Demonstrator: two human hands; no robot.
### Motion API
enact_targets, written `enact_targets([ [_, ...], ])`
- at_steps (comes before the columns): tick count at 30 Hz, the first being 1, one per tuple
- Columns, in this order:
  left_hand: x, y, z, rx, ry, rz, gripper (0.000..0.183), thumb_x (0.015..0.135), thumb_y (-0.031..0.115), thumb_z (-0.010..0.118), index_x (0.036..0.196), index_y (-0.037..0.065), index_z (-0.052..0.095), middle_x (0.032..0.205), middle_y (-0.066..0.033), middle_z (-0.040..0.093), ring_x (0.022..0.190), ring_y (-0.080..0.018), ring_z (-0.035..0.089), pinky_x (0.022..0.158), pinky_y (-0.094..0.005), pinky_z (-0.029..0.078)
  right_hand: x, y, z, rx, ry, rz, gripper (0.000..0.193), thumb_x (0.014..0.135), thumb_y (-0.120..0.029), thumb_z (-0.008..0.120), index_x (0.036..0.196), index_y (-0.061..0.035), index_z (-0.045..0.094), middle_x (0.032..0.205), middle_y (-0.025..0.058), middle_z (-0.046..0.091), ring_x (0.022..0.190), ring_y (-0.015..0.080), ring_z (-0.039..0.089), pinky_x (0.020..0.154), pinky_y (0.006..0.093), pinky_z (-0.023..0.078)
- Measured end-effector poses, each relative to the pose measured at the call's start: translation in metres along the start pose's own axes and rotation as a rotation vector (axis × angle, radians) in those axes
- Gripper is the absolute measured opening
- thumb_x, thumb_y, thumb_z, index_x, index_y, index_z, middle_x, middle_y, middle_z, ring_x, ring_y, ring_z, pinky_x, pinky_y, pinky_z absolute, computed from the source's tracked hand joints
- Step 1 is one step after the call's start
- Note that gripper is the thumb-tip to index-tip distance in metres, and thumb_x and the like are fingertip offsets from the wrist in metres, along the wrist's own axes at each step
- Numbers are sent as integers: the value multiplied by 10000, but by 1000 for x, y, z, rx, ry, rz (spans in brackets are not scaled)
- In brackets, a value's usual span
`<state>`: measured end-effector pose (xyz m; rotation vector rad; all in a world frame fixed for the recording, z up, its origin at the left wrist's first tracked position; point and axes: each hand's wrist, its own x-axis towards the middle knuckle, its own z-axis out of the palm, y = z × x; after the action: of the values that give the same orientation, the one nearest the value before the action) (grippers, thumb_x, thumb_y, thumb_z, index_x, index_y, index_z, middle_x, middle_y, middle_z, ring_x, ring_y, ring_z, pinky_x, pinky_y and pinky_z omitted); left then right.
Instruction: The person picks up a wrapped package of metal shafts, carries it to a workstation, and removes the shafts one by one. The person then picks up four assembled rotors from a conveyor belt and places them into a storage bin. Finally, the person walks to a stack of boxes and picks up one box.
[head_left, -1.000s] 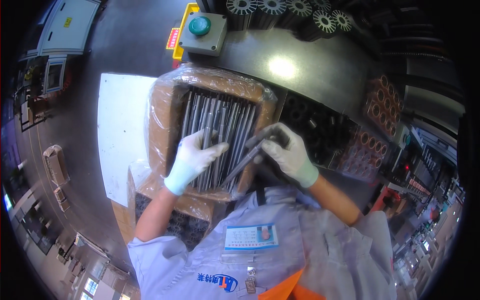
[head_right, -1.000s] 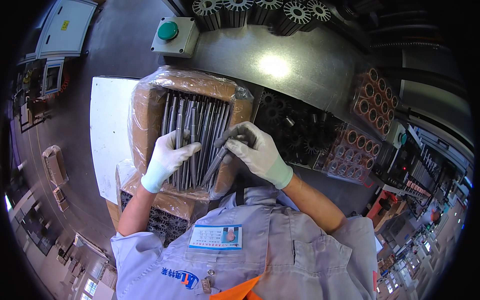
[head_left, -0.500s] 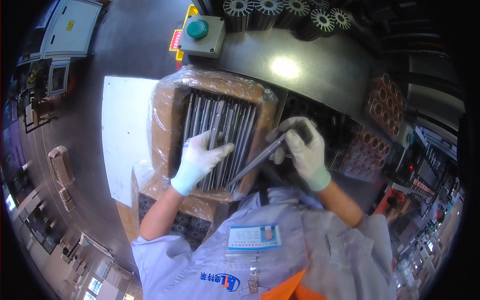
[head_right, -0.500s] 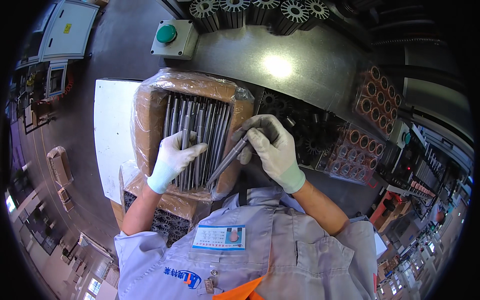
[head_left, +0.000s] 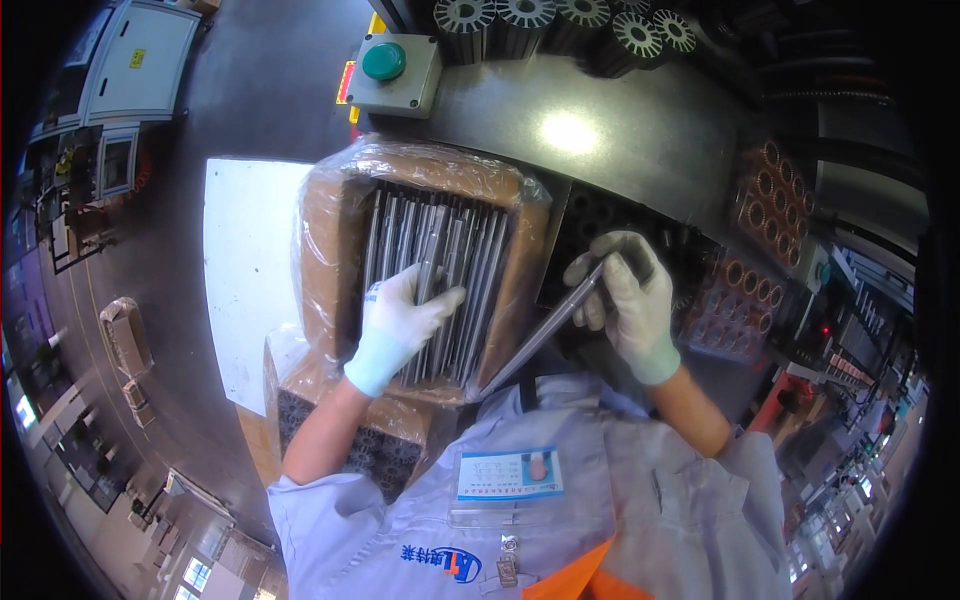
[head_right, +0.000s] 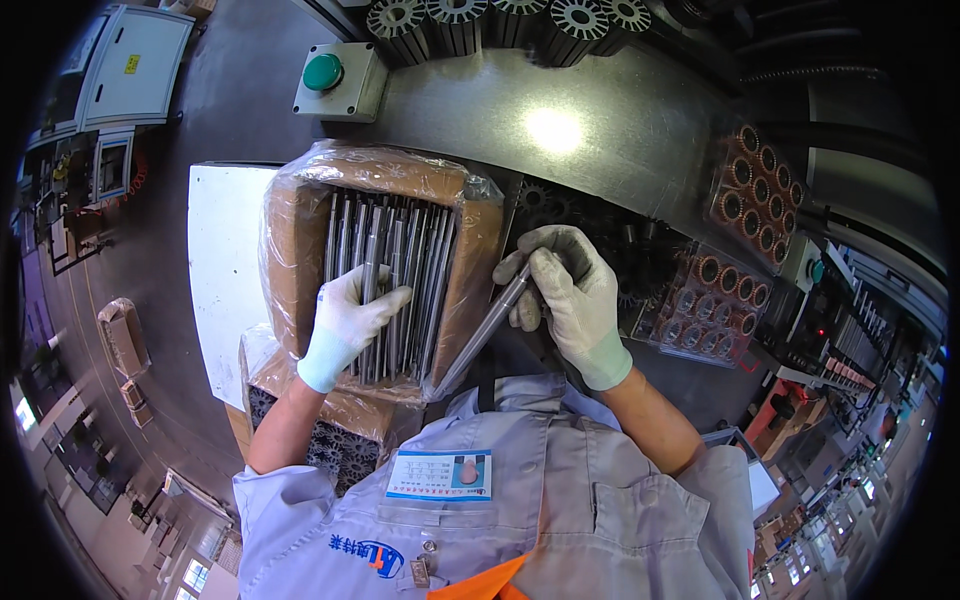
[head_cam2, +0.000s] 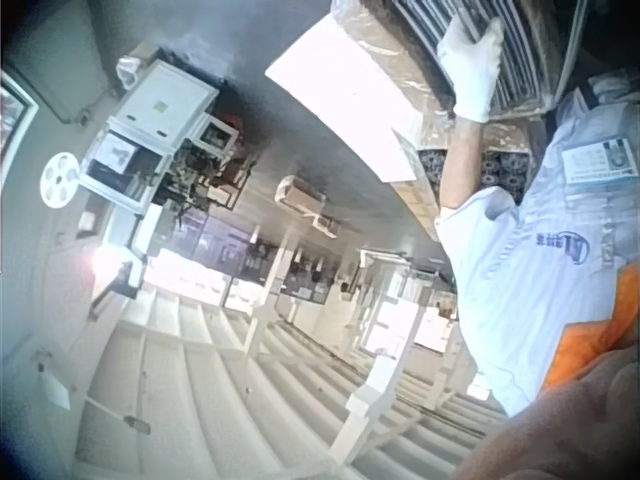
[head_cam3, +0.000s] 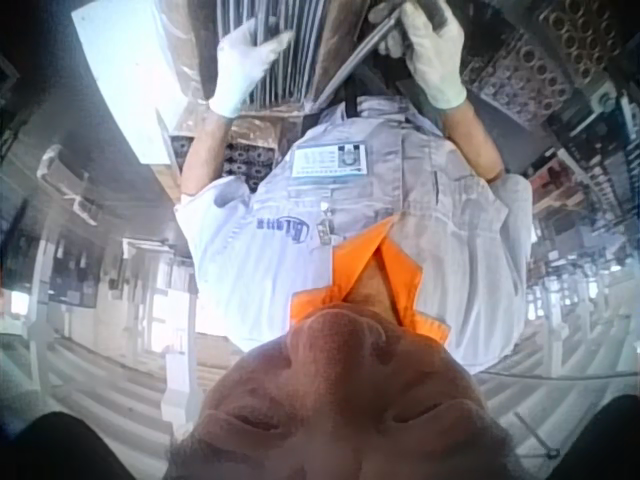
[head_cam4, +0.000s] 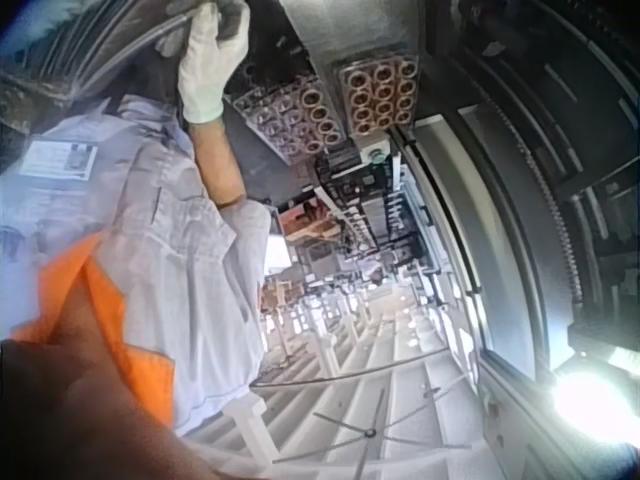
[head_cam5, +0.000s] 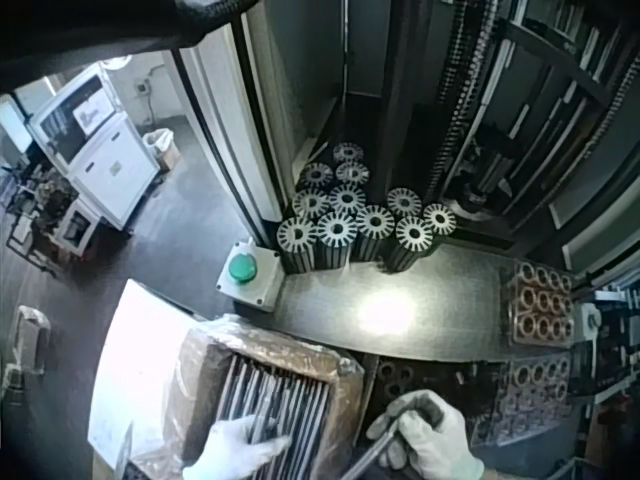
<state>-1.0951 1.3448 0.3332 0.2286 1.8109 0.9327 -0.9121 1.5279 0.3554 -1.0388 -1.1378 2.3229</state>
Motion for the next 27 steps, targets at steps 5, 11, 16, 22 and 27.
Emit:
enact_targets([
  [5,1,0,2,201,27,-28,242,870,171,737,1039,17,660,641,64,540,551,-12,444,487,-210,379,-3,-1,-1,19,-6,-6,270,989,-225,585,1088,22,537,867,187,673,520,107,574,476,225,486],
  [11,1,-16,1,426,78,161,317,892,241,719,1098,8,660,646,43,566,559,-22,469,506,-221,410,-3,-3,3,43,-23,-16,267,988,-224,588,1085,20,539,868,188,675,522,110,578,471,223,485],
  [16,-32,20,-6,321,-158,33,432,890,279,726,1175,-28,619,703,22,609,648,-35,538,602,-233,473,-5,-3,10,32,-39,-12,278,984,-232,597,1081,22,539,877,188,678,523,110,579,470,225,486],
  [22,-53,58,-1,404,-430,212,430,832,266,758,1165,25,632,730,-88,641,661,-174,623,628,-303,481,-8,-2,34,-13,-114,-41,302,976,-255,613,1076,20,539,908,165,683,557,90,576,498,216,478],
  [27,-64,43,-3,544,-205,722,451,743,214,764,1141,36,650,782,-119,617,704,-289,630,620,-386,483,-33,-32,54,-172,-399,-289,179,937,-123,622,1026,26,578,992,170,678,678,127,632,600,248,519],
])
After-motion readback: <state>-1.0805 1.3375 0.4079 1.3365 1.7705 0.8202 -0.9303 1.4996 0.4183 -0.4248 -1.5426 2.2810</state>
